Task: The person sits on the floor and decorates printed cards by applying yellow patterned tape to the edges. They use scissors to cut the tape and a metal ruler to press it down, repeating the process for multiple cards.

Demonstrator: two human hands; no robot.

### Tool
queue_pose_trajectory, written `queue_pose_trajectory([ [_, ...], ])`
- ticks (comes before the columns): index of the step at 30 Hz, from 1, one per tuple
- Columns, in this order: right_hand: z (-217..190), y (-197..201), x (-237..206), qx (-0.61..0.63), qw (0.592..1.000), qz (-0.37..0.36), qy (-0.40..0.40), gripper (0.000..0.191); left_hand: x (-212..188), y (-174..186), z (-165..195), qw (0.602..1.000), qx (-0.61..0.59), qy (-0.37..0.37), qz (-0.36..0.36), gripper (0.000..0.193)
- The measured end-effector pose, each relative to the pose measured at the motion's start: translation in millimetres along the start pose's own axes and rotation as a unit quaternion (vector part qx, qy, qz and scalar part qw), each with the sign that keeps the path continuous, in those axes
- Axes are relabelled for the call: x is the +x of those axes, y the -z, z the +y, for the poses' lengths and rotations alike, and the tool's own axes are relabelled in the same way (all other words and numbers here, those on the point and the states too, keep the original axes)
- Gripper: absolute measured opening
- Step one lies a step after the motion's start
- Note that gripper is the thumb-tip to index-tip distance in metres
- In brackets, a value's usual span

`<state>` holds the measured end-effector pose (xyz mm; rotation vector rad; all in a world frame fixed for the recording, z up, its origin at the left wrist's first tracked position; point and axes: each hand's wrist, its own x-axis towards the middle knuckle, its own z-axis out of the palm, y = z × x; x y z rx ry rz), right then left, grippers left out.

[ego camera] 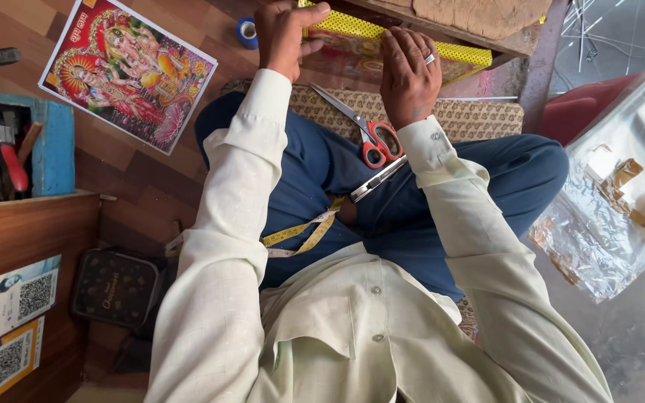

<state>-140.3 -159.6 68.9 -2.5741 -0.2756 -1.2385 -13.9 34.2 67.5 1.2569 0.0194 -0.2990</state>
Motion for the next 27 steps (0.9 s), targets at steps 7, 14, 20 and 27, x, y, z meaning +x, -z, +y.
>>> queue_pose_trajectory([
  [7, 6.3, 3.6, 6.2, 0.003, 0.995, -0.061, -0.072, 0.02, 8.6, -0.6, -11.2, 0.999, -0.014, 0.021, 0.04, 0.024],
  [14, 19.7, 6.4, 10.6, 0.042, 0.985, -0.133, -0.098, 0.019, 20.6, -3.9, -25.4, 0.985, 0.112, 0.0, 0.131, 0.011],
  [20, 46.1, -5.0, 14.6, 0.041, 0.978, -0.189, -0.077, 0.014, -31.1, -49.9, -15.8, 0.744, 0.41, -0.526, -0.052, 0.016],
  [27, 49.4, -5.0, 11.7, -0.001, 0.973, -0.214, -0.083, 0.02, -12.8, -62.5, -7.0, 0.731, 0.566, -0.353, -0.144, 0.013],
])
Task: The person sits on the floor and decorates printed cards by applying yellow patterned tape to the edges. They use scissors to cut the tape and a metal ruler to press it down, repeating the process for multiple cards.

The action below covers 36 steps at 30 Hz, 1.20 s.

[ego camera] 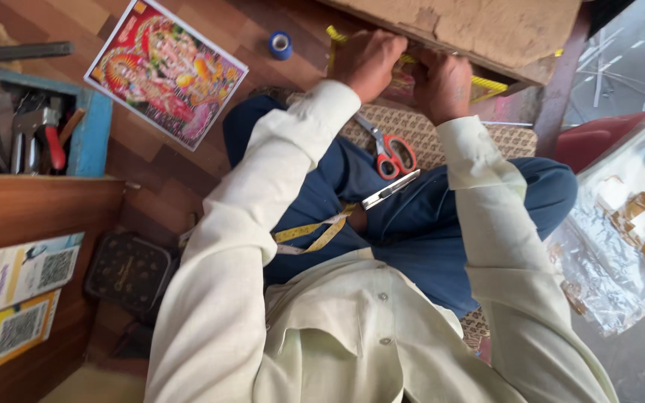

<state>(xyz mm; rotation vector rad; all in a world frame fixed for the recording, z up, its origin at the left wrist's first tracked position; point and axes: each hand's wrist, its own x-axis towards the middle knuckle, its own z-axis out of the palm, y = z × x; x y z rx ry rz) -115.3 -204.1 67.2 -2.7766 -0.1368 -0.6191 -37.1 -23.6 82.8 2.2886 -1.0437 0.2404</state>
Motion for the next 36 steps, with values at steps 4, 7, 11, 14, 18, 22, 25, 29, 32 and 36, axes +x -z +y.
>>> queue_pose_trajectory([
  [4, -3.0, 4.9, 4.0, 0.066, 0.998, 0.005, 0.005, 0.02, -1.8, 18.4, -37.7, 0.997, 0.002, -0.032, 0.072, 0.014],
  [7, -4.8, 9.4, 7.9, 0.057, 0.998, 0.005, -0.011, 0.019, -17.5, 35.6, -70.4, 0.994, -0.055, 0.018, 0.09, 0.02],
  [11, -7.3, 13.1, 10.7, 0.096, 0.995, 0.0, -0.011, 0.018, -26.1, 22.4, -88.3, 0.963, -0.223, 0.093, 0.119, 0.026],
  [14, -6.9, 13.0, 13.6, 0.09, 0.996, 0.007, 0.001, 0.018, -33.1, 0.7, -86.0, 0.894, -0.385, 0.152, 0.174, 0.026],
  [18, -4.1, 9.4, 16.7, 0.105, 0.994, 0.004, -0.009, 0.014, -39.6, -26.8, -65.9, 0.785, -0.517, 0.212, 0.267, 0.034],
  [22, -2.0, 5.5, 16.7, 0.095, 0.995, 0.009, -0.003, 0.016, -40.4, -49.5, -38.0, 0.795, -0.439, 0.239, 0.345, 0.052],
  [25, -1.9, 4.4, 16.0, 0.095, 0.995, 0.014, -0.002, 0.015, -37.9, -64.6, -12.0, 0.816, -0.338, 0.26, 0.389, 0.069],
  [29, -3.6, 3.9, 16.4, 0.073, 0.997, 0.019, 0.008, 0.015, -26.5, -75.2, 15.1, 0.83, -0.256, 0.286, 0.406, 0.087],
  [32, -5.2, 3.4, 17.0, 0.086, 0.996, 0.016, -0.01, 0.015, -16.0, -76.5, 27.0, 0.84, -0.18, 0.308, 0.409, 0.086],
  [36, -5.1, 2.6, 18.2, 0.093, 0.995, 0.023, -0.008, 0.016, -14.9, -80.9, 36.9, 0.843, -0.159, 0.307, 0.412, 0.082],
])
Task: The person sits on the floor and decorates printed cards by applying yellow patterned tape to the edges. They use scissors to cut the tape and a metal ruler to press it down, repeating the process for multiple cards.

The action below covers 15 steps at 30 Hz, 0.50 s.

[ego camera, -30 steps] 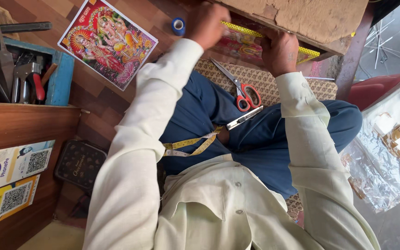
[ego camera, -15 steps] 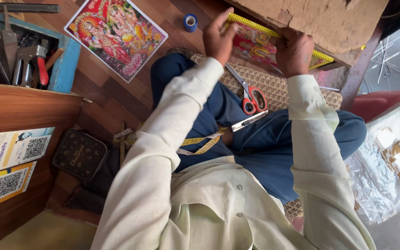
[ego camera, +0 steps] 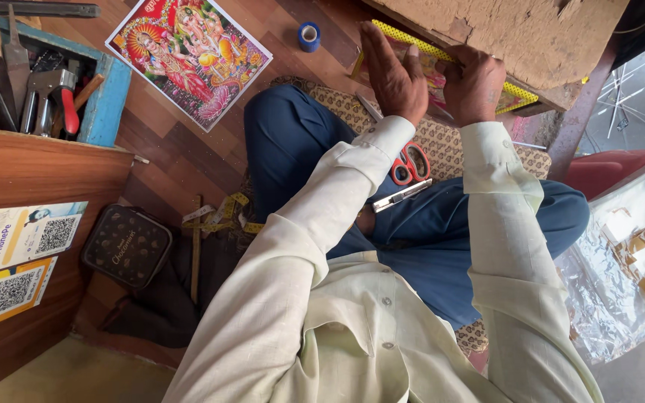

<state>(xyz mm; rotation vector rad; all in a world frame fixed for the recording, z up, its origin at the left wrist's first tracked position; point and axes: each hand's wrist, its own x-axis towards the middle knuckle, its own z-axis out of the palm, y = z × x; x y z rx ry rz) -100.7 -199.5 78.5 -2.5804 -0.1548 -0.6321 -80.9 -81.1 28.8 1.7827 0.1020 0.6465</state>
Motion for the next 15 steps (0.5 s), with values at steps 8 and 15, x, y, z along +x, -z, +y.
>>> queue_pose_trajectory([
  [8, 2.0, 2.0, -1.6, -0.009, 1.0, -0.017, 0.006, 0.017, 24.0, 30.3, -41.8, 0.954, -0.272, 0.128, -0.006, 0.055],
  [15, 1.0, 2.3, -6.3, -0.002, 1.0, 0.007, 0.026, 0.023, 96.9, 58.2, -51.4, 0.851, -0.358, 0.312, -0.225, 0.041],
])
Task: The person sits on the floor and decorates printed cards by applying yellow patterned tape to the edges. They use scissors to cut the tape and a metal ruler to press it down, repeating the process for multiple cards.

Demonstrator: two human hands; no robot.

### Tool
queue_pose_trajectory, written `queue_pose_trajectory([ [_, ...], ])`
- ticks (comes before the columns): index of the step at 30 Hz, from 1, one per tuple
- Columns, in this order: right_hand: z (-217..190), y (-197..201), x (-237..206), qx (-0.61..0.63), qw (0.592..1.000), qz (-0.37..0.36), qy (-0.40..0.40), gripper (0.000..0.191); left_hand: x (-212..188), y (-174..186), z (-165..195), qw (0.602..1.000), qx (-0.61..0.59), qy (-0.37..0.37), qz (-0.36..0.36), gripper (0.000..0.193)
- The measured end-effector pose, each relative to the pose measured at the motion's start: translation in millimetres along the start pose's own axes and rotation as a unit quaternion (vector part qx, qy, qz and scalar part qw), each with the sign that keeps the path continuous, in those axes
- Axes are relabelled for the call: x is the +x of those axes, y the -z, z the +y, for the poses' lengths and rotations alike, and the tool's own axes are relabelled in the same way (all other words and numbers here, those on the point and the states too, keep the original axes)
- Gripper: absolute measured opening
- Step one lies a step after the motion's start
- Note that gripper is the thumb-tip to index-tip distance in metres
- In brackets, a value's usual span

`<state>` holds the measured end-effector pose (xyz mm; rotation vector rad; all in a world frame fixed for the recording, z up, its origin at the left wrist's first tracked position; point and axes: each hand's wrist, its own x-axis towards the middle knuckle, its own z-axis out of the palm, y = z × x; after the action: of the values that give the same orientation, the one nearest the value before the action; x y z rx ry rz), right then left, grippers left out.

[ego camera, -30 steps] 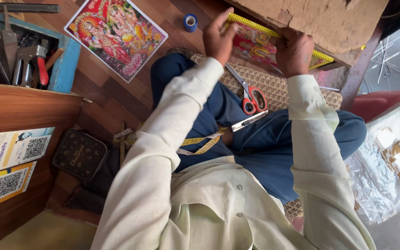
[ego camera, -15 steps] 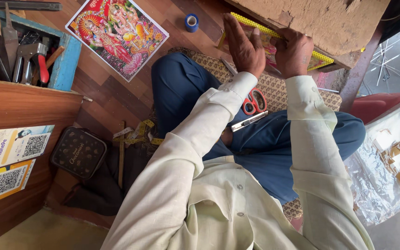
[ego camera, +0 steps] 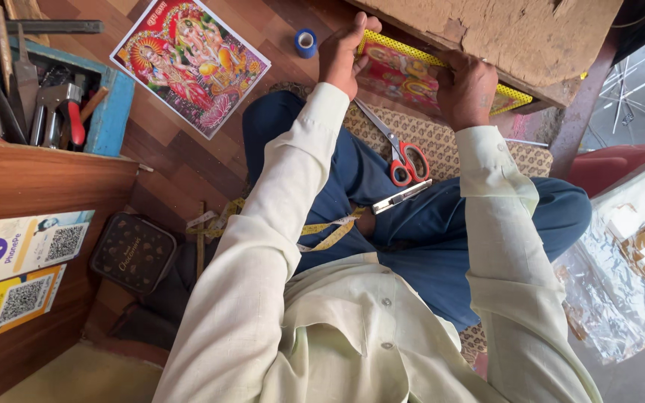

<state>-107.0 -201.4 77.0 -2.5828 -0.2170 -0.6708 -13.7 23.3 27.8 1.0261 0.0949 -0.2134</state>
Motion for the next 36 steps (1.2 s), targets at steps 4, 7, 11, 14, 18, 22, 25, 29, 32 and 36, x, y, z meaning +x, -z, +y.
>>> queue_pose_trajectory([
  [4, 3.1, -3.0, -0.2, -0.023, 1.0, -0.005, -0.006, 0.019, -11.0, -11.5, -6.4, 0.992, 0.073, -0.094, 0.04, 0.034],
  [7, 4.8, -4.2, -2.5, -0.029, 1.0, -0.011, -0.006, 0.019, -8.9, -24.7, -17.5, 0.958, 0.182, -0.196, 0.107, 0.035],
  [11, 6.8, -4.0, -4.1, -0.036, 0.999, 0.004, 0.026, 0.022, -1.1, -22.7, -13.4, 0.948, 0.2, -0.206, 0.134, 0.04],
  [14, 7.9, -4.5, -3.3, -0.044, 0.999, 0.009, 0.027, 0.021, -1.8, 4.1, 0.8, 0.998, -0.051, 0.017, -0.013, 0.072],
  [18, 8.0, -5.8, -3.2, -0.02, 1.0, 0.002, 0.012, 0.021, -10.9, 8.0, -0.2, 0.998, -0.043, -0.032, -0.031, 0.066],
  [22, 7.0, -5.1, -3.3, -0.041, 0.999, 0.002, 0.023, 0.02, -6.5, -8.1, -12.2, 0.992, 0.057, -0.094, 0.056, 0.045],
  [25, 4.6, -6.1, -3.9, -0.05, 0.998, -0.024, -0.005, 0.023, 3.4, -11.0, -14.8, 0.978, 0.101, -0.174, 0.056, 0.03],
  [29, 5.8, -5.1, -6.0, -0.068, 0.997, -0.016, 0.013, 0.019, 6.9, -7.5, -17.1, 0.969, 0.147, -0.194, 0.027, 0.021],
  [32, 19.0, 9.7, -13.7, -0.103, 0.992, -0.065, 0.019, 0.023, 4.7, -6.5, -17.3, 0.948, 0.217, -0.226, 0.052, 0.025],
  [36, 57.7, 59.1, -38.8, -0.064, 0.995, -0.076, 0.024, 0.009, 8.4, -3.5, -18.6, 0.951, 0.216, -0.215, 0.054, 0.03],
])
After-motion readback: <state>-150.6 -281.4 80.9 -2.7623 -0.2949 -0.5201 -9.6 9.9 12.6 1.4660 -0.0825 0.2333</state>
